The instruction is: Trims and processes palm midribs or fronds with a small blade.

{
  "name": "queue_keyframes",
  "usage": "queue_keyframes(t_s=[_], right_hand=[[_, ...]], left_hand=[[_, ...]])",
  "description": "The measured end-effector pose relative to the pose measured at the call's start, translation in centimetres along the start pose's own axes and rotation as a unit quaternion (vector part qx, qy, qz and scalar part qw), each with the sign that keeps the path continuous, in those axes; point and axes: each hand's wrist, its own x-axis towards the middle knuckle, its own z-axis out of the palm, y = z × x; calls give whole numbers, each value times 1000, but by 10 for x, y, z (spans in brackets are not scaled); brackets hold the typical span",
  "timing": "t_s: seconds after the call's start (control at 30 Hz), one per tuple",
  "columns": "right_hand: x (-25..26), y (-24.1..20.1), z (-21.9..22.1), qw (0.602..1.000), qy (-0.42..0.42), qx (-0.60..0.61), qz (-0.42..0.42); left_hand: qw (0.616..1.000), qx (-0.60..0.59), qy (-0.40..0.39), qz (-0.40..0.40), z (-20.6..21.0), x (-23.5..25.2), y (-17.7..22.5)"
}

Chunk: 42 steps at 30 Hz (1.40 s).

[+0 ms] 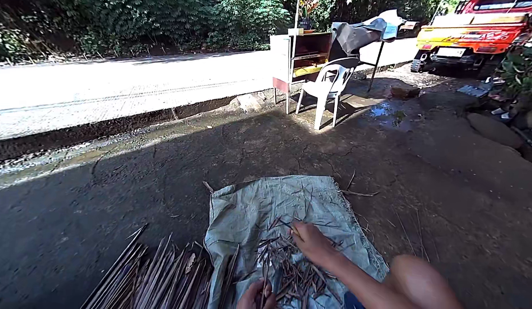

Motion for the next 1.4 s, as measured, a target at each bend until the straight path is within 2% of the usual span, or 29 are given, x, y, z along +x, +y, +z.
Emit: queue_keyframes(t_s=[0.07, 0.13, 0.17, 0.23, 0.27, 0.33, 0.4, 0.5, 0.57, 0.63, 0.8, 0.97, 1.03, 1.13, 1.2, 1.27, 1.4], right_hand=[[-13, -6, 38, 981, -49, 185, -43], [-21, -12, 51, 952, -111, 284, -9], [-21, -13, 49, 944, -114, 310, 15], [-11, -13, 34, 945, -59, 319, 49], [-4, -11, 26, 957, -11, 286, 44], [2, -11, 11, 994, 31, 107, 8], [-6, -22, 9, 994, -12, -95, -49], [-22, -33, 34, 967, -97, -195, -134], [-20, -34, 36, 965, -103, -215, -112], [-10, -29, 24, 968, -91, -231, -38], [14, -10, -10, 965, -16, -252, 75], [22, 6, -32, 955, 45, -211, 205], [16, 1, -30, 964, 32, -190, 183], [-9, -23, 7, 984, -38, -171, 21], [-27, -37, 35, 977, -88, -179, -72], [-27, -41, 39, 969, -109, -212, -73], [-2, -25, 14, 966, -57, -250, 13]], left_hand=[[994, 100, 40, 14, 2, 4, 0], [986, 167, 6, 26, 0, 7, -6], [981, 192, -16, 32, -1, 9, -10], [971, 233, -34, 50, -3, 12, -15], [969, 239, -27, 58, -4, 13, -16], [979, 197, 17, 58, -4, 13, -15], [990, 127, 49, 45, -5, 14, -8], [997, 65, 22, 35, -6, 13, -1], [999, 47, -4, 28, -5, 12, -1], [999, 50, -7, 10, -4, 13, -4], [997, 69, -18, -1, 3, 9, -6], [996, 82, -26, -12, 2, -2, -8], [996, 87, -10, -5, -2, -5, -8], [995, 95, 30, 17, -7, -2, -6], [994, 101, 32, 31, -9, 2, -5], [993, 108, 19, 33, -8, 2, -5], [991, 129, 18, 28, 1, 1, -5]])
